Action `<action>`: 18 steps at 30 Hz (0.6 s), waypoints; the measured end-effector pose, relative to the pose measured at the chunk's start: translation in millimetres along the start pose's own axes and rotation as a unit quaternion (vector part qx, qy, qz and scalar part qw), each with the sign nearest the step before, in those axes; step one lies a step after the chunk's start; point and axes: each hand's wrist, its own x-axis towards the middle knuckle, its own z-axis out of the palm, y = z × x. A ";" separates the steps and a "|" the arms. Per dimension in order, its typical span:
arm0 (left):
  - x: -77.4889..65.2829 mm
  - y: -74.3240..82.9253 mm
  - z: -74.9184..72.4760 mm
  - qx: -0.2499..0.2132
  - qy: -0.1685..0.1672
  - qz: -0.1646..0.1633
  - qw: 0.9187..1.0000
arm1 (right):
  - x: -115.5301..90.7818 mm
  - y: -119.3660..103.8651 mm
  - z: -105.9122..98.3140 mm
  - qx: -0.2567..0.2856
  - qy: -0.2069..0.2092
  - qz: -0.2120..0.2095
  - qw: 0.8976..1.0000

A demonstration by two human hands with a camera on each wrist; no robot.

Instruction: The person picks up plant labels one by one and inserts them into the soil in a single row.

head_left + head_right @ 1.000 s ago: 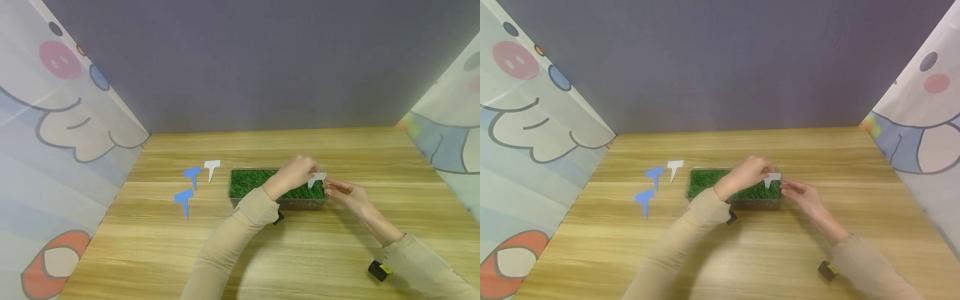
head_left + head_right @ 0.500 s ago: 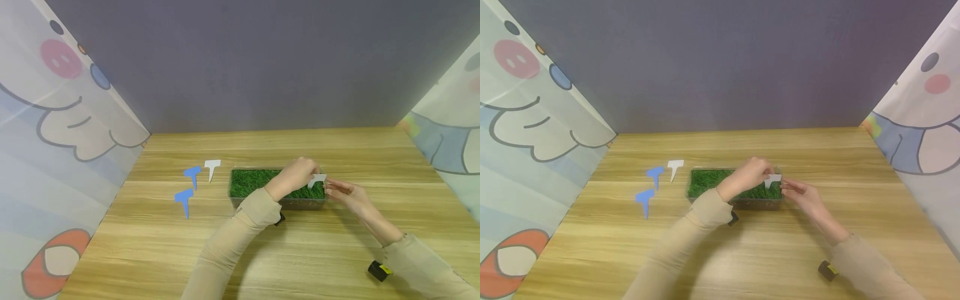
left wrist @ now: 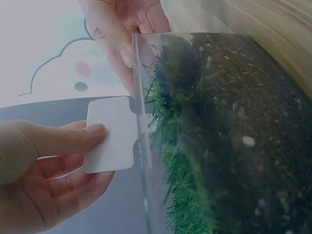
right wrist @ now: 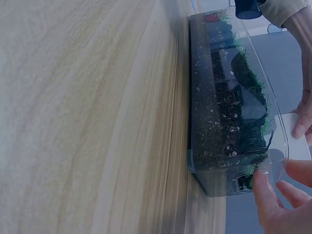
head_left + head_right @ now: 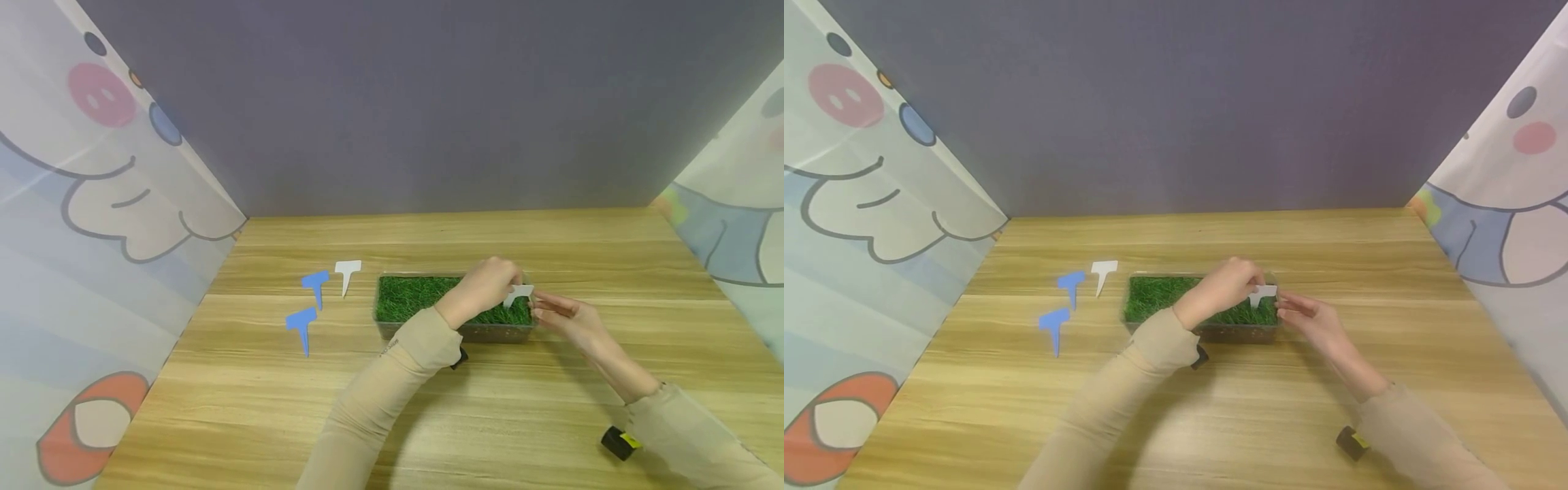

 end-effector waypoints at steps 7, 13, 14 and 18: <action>1.3 -0.3 1.0 -0.002 -0.002 -0.004 1.000 | -0.2 0.2 -0.1 0.006 0.004 0.003 1.000; 2.0 -0.5 1.8 -0.005 0.002 -0.006 1.000 | -0.1 0.4 -0.2 0.014 0.004 0.001 1.000; 2.1 -0.5 2.0 -0.005 0.002 -0.006 1.000 | -0.1 0.4 -0.2 0.017 0.003 0.000 1.000; 2.4 -0.8 2.8 -0.009 0.003 -0.007 1.000 | -0.4 0.1 -0.3 0.028 0.003 -0.002 1.000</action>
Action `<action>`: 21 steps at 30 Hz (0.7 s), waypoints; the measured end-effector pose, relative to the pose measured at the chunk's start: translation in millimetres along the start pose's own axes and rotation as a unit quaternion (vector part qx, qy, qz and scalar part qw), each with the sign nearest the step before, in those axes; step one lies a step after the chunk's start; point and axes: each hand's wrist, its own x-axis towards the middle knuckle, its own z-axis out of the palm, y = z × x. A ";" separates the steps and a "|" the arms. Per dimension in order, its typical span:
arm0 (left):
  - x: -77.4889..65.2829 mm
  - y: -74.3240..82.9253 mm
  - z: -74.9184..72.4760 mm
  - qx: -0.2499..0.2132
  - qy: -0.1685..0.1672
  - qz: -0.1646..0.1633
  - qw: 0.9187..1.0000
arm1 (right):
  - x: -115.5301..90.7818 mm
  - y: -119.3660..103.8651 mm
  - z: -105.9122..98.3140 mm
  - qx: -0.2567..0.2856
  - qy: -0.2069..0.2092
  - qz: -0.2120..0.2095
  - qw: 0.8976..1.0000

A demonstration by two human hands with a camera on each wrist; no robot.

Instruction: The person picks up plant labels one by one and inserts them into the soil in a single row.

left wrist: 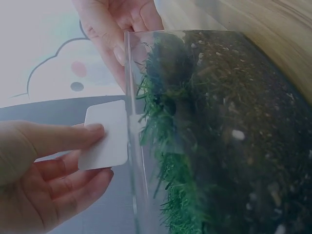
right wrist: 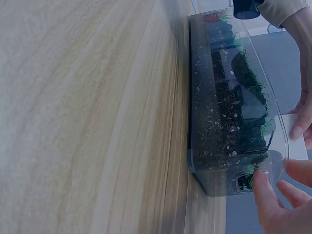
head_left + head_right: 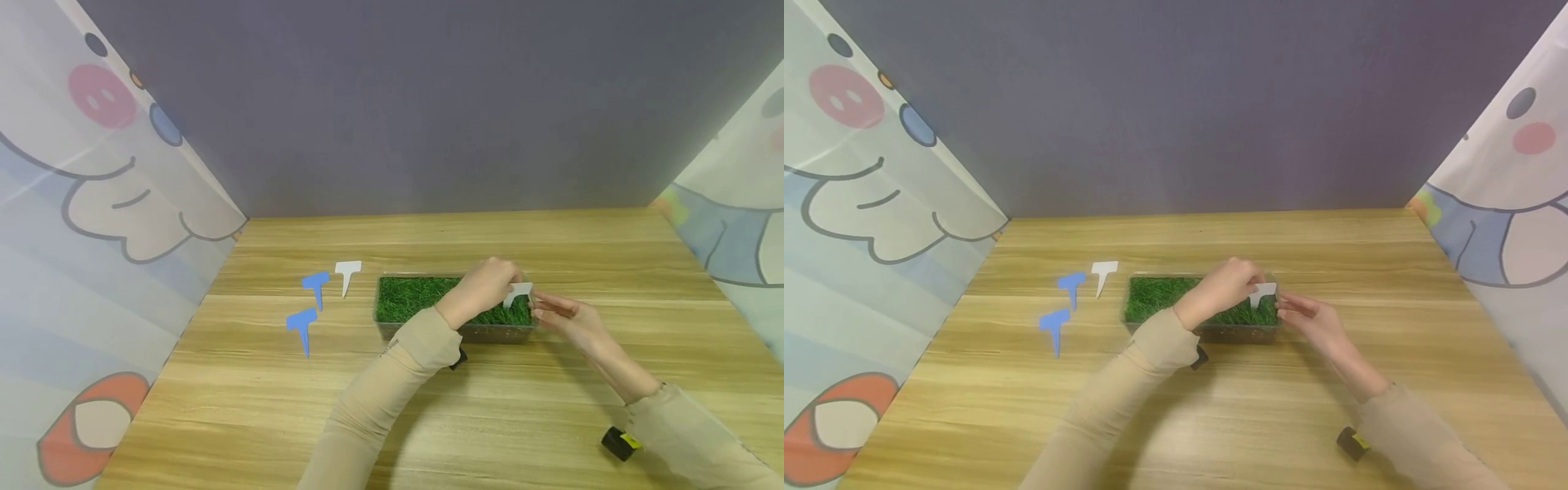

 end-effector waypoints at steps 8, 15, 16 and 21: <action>-3.1 -1.3 0.6 0.012 -0.001 0.000 1.000 | -0.6 0.2 0.3 -0.006 -0.003 0.000 1.000; -11.8 0.6 -6.4 0.048 -0.004 -0.016 0.999 | 0.1 0.1 0.3 -0.017 -0.002 0.002 1.000; -13.5 0.5 -7.3 0.055 -0.002 -0.016 0.998 | -0.2 -0.3 0.4 -0.019 -0.001 0.002 1.000; -24.1 0.9 -12.3 0.092 0.011 -0.008 0.996 | -0.2 -0.3 0.1 -0.027 -0.002 -0.002 1.000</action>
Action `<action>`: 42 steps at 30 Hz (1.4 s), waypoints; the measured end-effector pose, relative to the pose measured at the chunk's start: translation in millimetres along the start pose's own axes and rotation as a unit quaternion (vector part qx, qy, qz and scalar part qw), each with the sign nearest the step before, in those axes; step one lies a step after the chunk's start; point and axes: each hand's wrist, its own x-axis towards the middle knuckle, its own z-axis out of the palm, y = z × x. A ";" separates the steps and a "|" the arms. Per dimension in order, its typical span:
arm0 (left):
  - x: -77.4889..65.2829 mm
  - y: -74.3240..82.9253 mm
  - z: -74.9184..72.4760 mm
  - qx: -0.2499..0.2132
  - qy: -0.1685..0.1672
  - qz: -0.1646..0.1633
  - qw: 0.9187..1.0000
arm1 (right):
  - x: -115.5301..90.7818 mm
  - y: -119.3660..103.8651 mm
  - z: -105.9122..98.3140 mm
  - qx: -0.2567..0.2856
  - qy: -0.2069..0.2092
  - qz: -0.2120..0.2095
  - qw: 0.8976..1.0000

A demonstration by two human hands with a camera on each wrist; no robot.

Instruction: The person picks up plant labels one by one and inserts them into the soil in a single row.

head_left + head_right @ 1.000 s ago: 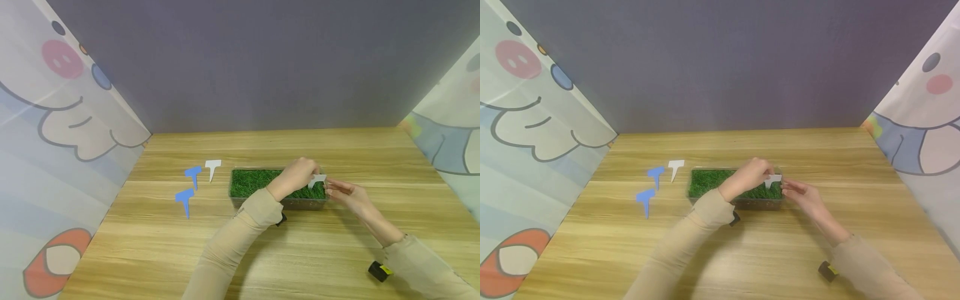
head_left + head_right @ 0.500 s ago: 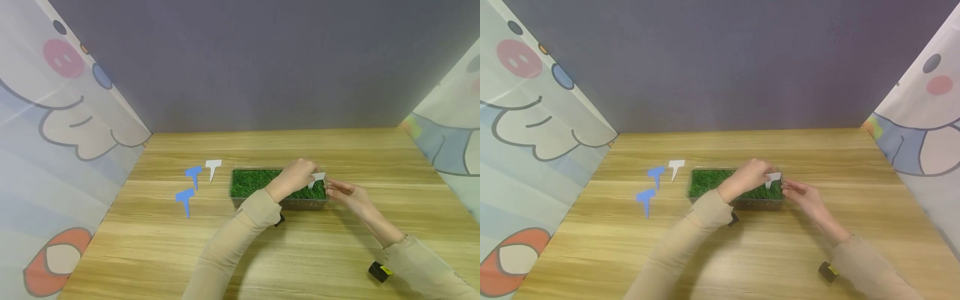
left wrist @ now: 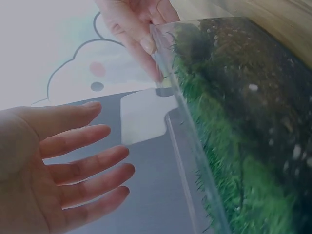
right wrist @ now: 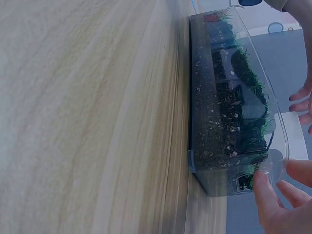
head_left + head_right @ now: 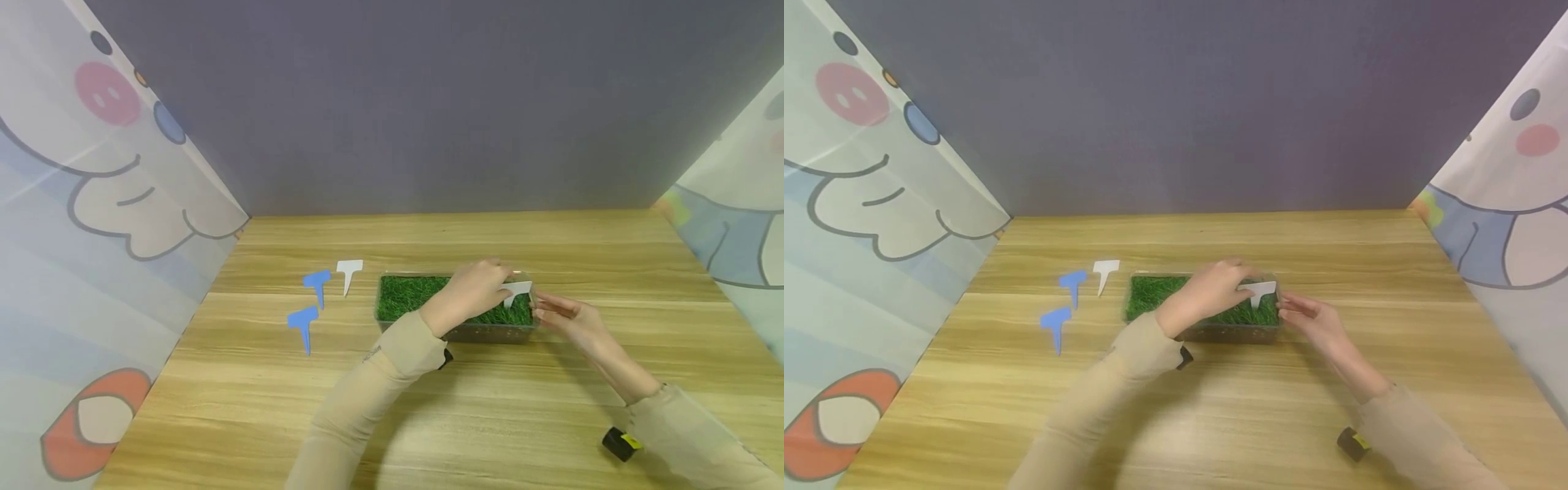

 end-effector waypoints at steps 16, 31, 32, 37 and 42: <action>-37.1 -12.4 -13.6 0.055 0.022 0.011 0.998 | 0.3 0.4 -1.8 0.036 -0.004 -0.007 0.999; -77.7 -49.6 -18.9 0.050 0.018 0.007 0.999 | 0.4 -0.7 -0.1 0.020 0.000 0.007 1.000; -80.4 -53.2 -18.7 0.048 0.018 0.002 0.999 | 0.7 -0.6 0.0 0.018 -0.001 0.006 1.000; -93.5 -69.8 -18.3 0.021 0.011 -0.026 0.999 | 1.0 -0.1 -0.3 0.015 0.002 0.011 1.000; -105.3 -84.6 -15.3 0.003 0.021 -0.037 0.999 | 1.2 1.1 -0.5 0.031 0.001 0.010 0.999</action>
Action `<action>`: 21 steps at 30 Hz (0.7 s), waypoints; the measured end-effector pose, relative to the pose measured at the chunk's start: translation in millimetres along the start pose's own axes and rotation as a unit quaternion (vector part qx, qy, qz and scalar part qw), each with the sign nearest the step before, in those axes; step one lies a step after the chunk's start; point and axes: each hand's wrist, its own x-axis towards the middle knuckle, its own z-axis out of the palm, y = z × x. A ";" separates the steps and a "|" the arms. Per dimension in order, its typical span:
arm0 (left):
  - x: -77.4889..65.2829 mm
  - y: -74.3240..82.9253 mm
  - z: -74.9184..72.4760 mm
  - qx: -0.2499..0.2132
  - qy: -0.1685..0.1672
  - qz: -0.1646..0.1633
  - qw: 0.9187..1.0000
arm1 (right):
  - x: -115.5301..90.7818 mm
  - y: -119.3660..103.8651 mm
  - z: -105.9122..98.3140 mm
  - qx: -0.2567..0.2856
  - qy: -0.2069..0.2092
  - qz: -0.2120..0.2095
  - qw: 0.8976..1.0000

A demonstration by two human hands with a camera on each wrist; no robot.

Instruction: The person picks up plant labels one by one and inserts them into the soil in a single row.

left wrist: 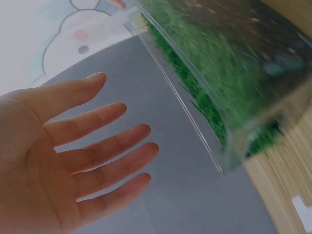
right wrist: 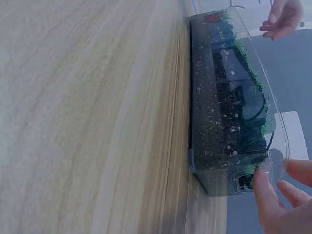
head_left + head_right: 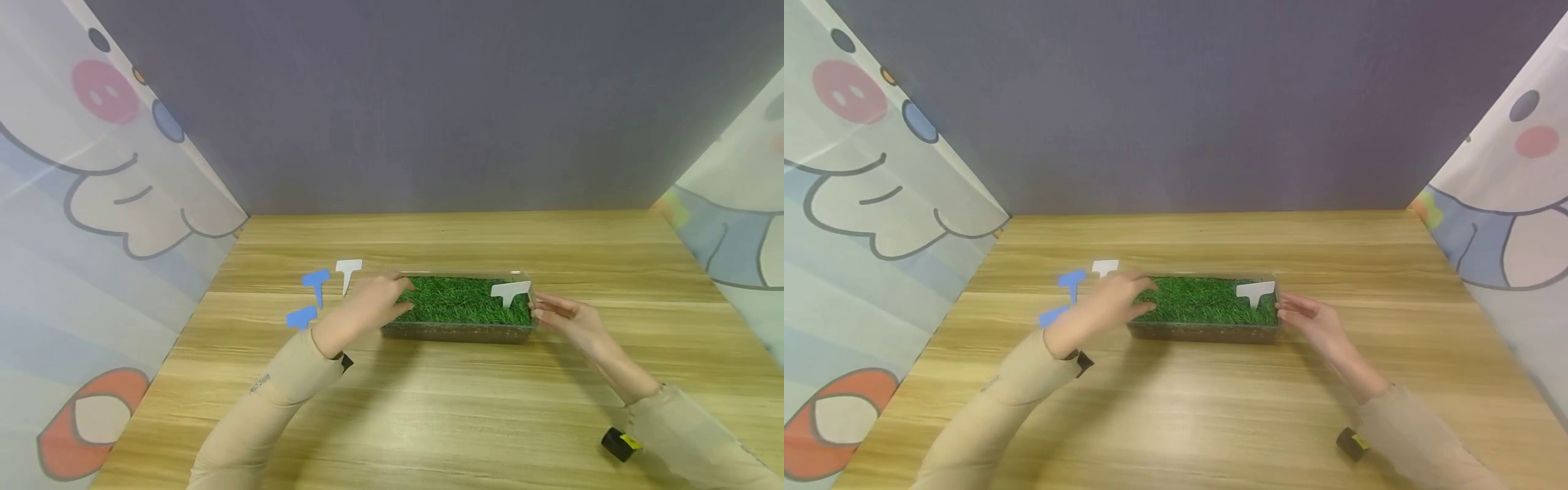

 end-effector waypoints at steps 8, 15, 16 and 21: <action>-19.8 -26.4 4.7 -0.015 0.026 -0.027 0.999 | 0.0 0.9 -0.2 0.021 -0.006 -0.009 1.000; -39.0 -47.3 2.6 -0.011 0.038 -0.039 0.998 | -0.7 -0.2 0.5 0.018 -0.007 -0.011 1.000; -41.8 -50.2 3.0 -0.013 0.041 -0.039 0.998 | -1.1 -0.7 0.7 0.019 -0.005 -0.009 1.000; -53.5 -62.8 4.8 -0.021 0.044 -0.059 0.997 | -1.2 -0.8 0.8 0.033 -0.006 -0.012 0.999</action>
